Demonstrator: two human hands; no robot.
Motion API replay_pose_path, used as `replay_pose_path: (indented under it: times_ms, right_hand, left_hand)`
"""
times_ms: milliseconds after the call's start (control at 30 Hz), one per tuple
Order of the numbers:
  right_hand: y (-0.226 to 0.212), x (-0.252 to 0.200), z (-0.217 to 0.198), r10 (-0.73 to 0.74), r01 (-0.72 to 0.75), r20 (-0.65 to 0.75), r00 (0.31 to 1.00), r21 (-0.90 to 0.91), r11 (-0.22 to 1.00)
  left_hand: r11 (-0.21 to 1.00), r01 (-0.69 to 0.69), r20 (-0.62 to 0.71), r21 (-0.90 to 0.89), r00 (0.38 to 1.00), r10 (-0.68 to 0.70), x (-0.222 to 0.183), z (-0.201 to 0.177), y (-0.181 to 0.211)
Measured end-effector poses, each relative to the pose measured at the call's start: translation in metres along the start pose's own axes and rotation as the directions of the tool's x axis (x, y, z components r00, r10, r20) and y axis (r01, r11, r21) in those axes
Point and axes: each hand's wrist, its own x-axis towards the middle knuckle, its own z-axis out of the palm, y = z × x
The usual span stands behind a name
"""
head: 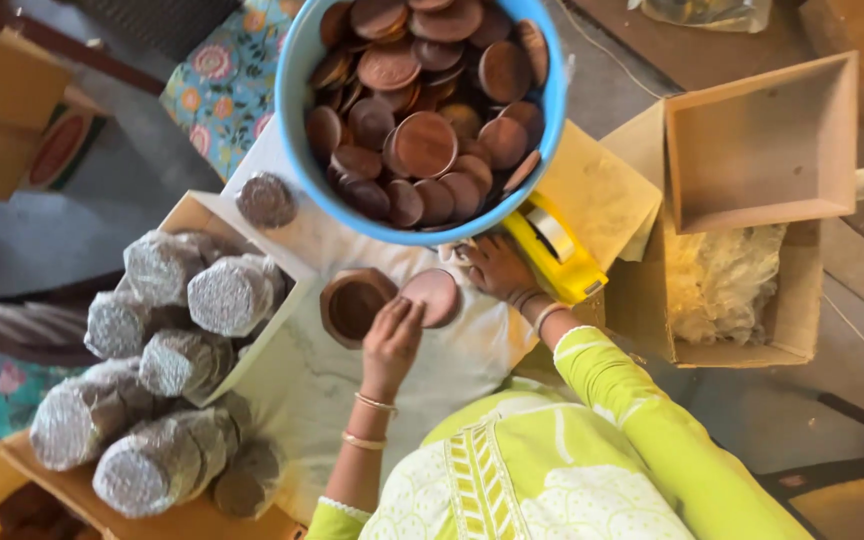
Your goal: The person wraps small jars in bubble wrap and places them into a cardboard box, wipes brown circular lids with a cloth, and organizes the items into boxes and containers.
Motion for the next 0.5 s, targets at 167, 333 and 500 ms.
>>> replay_pose_path:
  times_ms: [167, 333, 500]
  right_hand:
    - [-0.003, 0.0, -0.001, -0.029, 0.029, -0.008, 1.0, -0.009, 1.0]
    - [-0.009, 0.003, -0.01, -0.005, 0.007, 0.036, 0.999, -0.045, 0.999]
    - [-0.009, 0.004, -0.01, 0.007, -0.006, 0.03, 1.0, -0.047, 0.999]
  left_hand:
    - [0.986, 0.032, 0.123, 0.165, 0.991, -0.053, -0.068, 0.044, -0.025]
    - [0.956, 0.03, 0.213, 0.291, 0.973, -0.095, -0.082, 0.066, -0.035]
    - [0.974, 0.016, 0.328, 0.228, 0.94, -0.092, -0.091, 0.073, -0.041]
